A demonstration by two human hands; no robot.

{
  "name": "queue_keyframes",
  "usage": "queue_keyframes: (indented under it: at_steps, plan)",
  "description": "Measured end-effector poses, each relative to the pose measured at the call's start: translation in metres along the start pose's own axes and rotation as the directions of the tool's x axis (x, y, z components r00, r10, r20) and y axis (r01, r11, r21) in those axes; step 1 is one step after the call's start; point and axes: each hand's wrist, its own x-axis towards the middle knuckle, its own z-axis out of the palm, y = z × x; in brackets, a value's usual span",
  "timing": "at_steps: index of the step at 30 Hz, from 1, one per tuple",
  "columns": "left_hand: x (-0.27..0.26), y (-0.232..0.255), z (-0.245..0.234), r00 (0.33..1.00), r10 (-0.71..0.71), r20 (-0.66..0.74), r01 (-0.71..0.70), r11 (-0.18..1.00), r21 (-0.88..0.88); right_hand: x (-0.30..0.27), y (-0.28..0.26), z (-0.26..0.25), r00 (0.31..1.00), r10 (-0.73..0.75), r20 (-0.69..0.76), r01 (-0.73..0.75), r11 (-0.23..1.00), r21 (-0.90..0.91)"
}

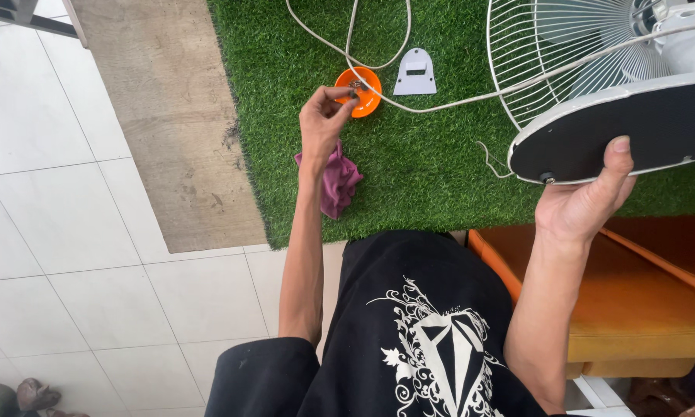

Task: The person assembles a white pedestal fan by attaching a black rubber pad to the fan's rear housing. They align the pad, insert screws, and tighten them with a green screwdriver. The person then picks up a white plastic control panel and positions it near the fan.

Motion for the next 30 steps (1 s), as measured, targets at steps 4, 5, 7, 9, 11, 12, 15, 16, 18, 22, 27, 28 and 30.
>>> queue_keyframes:
  at_steps: [4, 5, 7, 9, 11, 12, 15, 16, 18, 22, 27, 28, 30]
  plan:
    - [-0.031, 0.039, 0.010, 0.994, -0.073, 0.080, 0.080, 0.993, -0.090, -0.001, -0.002, 0.004, 1.000, -0.010, 0.018, 0.010, 1.000, 0.007]
    - [-0.041, 0.049, 0.014, 0.992, -0.085, 0.091, 0.091, 0.994, -0.058, -0.002, -0.002, 0.005, 1.000, -0.012, 0.017, 0.012, 1.000, 0.000]
    - [-0.060, 0.071, 0.025, 0.990, -0.046, 0.131, 0.056, 0.996, -0.074, -0.001, -0.002, 0.008, 1.000, -0.009, 0.010, 0.009, 1.000, -0.003]
    - [-0.079, 0.093, 0.042, 0.981, 0.039, 0.190, -0.006, 0.985, -0.172, -0.001, -0.002, 0.010, 1.000, 0.012, -0.020, -0.012, 1.000, -0.001]
    - [-0.098, 0.114, 0.062, 0.962, 0.133, 0.238, -0.061, 0.956, -0.288, -0.003, 0.000, 0.013, 1.000, -0.009, -0.008, 0.009, 0.999, -0.034]
    - [-0.105, 0.125, 0.072, 0.950, 0.179, 0.256, -0.084, 0.936, -0.343, -0.004, 0.001, 0.015, 1.000, -0.017, -0.002, 0.017, 0.999, -0.047]
    - [-0.114, 0.153, 0.101, 0.912, 0.265, 0.313, -0.200, 0.954, -0.223, -0.005, 0.003, 0.018, 1.000, 0.005, -0.029, -0.006, 0.999, -0.047]
    - [-0.114, 0.161, 0.109, 0.909, 0.268, 0.319, -0.202, 0.953, -0.225, -0.005, 0.003, 0.018, 1.000, 0.002, -0.025, -0.003, 0.999, -0.039]
    - [-0.108, 0.172, 0.126, 0.903, 0.277, 0.328, -0.210, 0.951, -0.226, -0.006, 0.004, 0.019, 1.000, -0.003, -0.014, 0.003, 1.000, -0.021]
    - [-0.106, 0.188, 0.143, 0.897, 0.360, 0.257, -0.339, 0.933, -0.122, -0.007, 0.003, 0.019, 0.999, 0.010, -0.034, -0.010, 1.000, -0.010]
    - [-0.107, 0.192, 0.150, 0.901, 0.411, 0.140, -0.430, 0.889, 0.160, -0.009, 0.008, 0.018, 0.999, 0.017, -0.051, -0.016, 1.000, 0.014]
    - [-0.107, 0.192, 0.151, 0.905, 0.405, 0.132, -0.424, 0.890, 0.169, -0.008, 0.009, 0.019, 0.999, 0.015, -0.046, -0.014, 1.000, 0.027]
    - [-0.109, 0.193, 0.150, 0.913, 0.392, 0.115, -0.407, 0.894, 0.186, -0.008, 0.011, 0.018, 0.999, 0.013, -0.038, -0.011, 0.999, 0.051]
